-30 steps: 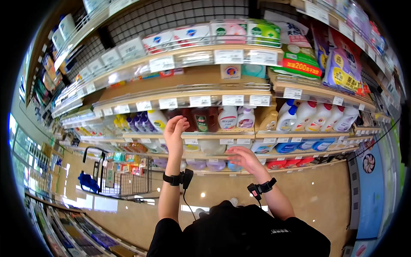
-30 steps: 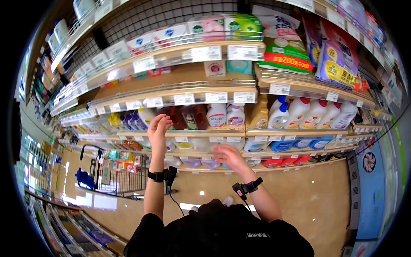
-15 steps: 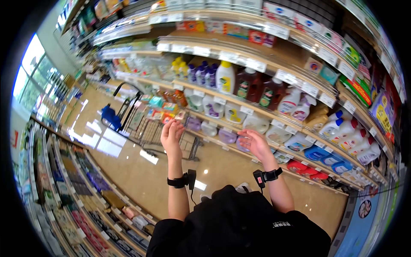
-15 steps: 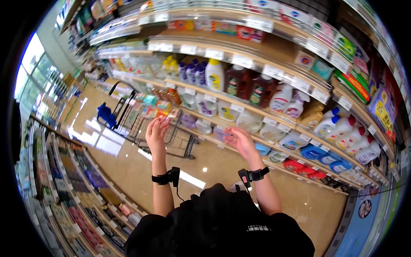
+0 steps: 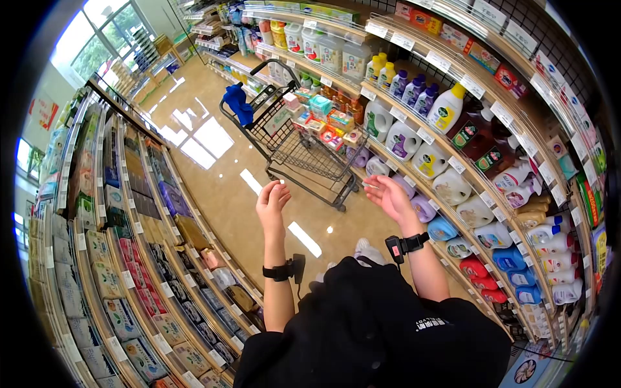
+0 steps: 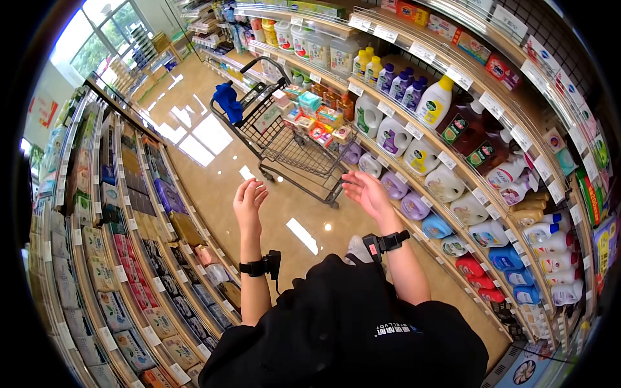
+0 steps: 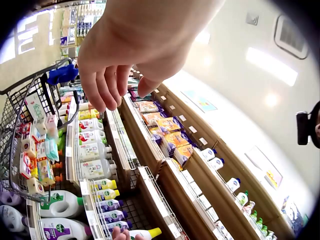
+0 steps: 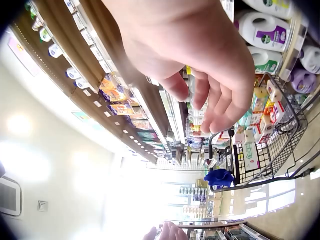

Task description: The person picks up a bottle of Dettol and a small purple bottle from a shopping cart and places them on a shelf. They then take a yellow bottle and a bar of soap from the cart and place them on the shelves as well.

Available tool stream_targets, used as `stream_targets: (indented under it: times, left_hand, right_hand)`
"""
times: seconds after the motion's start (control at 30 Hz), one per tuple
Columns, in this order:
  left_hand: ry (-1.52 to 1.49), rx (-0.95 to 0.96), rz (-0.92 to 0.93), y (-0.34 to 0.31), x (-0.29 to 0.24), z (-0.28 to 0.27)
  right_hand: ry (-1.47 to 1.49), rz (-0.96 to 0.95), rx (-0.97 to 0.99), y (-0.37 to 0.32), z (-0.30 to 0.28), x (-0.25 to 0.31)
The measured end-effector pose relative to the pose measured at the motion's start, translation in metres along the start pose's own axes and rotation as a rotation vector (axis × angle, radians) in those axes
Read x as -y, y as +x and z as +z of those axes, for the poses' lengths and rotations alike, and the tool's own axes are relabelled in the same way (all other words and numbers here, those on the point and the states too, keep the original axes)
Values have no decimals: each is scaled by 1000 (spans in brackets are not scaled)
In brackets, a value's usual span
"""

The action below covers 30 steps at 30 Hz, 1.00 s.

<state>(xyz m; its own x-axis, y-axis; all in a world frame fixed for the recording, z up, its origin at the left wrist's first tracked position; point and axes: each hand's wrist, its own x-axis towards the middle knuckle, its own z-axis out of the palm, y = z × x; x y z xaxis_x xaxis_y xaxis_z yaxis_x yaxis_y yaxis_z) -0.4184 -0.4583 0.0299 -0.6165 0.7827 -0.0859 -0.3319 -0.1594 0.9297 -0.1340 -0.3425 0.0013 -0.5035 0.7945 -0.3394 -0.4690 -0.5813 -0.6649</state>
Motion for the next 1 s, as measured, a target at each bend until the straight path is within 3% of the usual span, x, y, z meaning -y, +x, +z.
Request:
stream_targets:
  times: [0.43, 0.83, 1.0]
  left_hand:
    - [83, -154, -20, 68, -6, -51]
    - [132, -147, -76, 207, -3, -20]
    - [177, -67, -124, 259, 13, -8]
  right_hand:
    - [106, 112, -41, 133, 17, -32]
    - [229, 150, -96, 251, -8, 1]
    - [286, 103, -132, 266, -6, 17]
